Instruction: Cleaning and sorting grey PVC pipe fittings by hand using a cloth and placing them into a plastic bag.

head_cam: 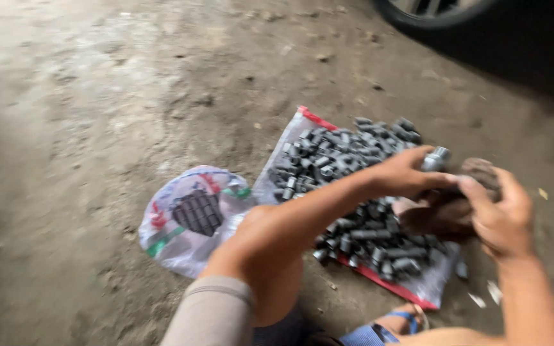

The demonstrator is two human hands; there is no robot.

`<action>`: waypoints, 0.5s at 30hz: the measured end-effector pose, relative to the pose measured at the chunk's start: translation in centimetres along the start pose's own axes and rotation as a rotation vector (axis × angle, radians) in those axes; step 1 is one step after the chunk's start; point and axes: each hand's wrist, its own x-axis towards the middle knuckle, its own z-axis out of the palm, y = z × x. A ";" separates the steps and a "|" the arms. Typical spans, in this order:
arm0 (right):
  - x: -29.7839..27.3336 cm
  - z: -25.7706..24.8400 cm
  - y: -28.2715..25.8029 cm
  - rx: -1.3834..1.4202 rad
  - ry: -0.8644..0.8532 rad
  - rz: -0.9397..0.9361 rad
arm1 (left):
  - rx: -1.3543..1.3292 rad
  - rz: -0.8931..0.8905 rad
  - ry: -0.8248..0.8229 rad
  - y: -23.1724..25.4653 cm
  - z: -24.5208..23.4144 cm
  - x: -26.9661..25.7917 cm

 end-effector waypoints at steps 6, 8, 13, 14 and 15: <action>0.2 1.0 0.9 0.013 0.132 0.013 | 0.576 0.088 -0.077 2.0 -1.8 -2.0; 0.0 1.2 1.1 0.112 0.202 0.064 | 0.689 0.093 -0.077 1.4 -2.0 -1.9; -0.9 2.6 -2.8 0.092 0.283 -0.044 | 0.793 0.089 -0.066 1.0 -2.2 -2.0; -0.9 2.6 -2.8 0.089 0.286 -0.042 | 0.790 0.090 -0.070 1.0 -2.2 -2.0; -0.8 2.6 -2.9 0.080 0.291 -0.047 | 0.806 0.093 -0.067 0.9 -2.1 -2.1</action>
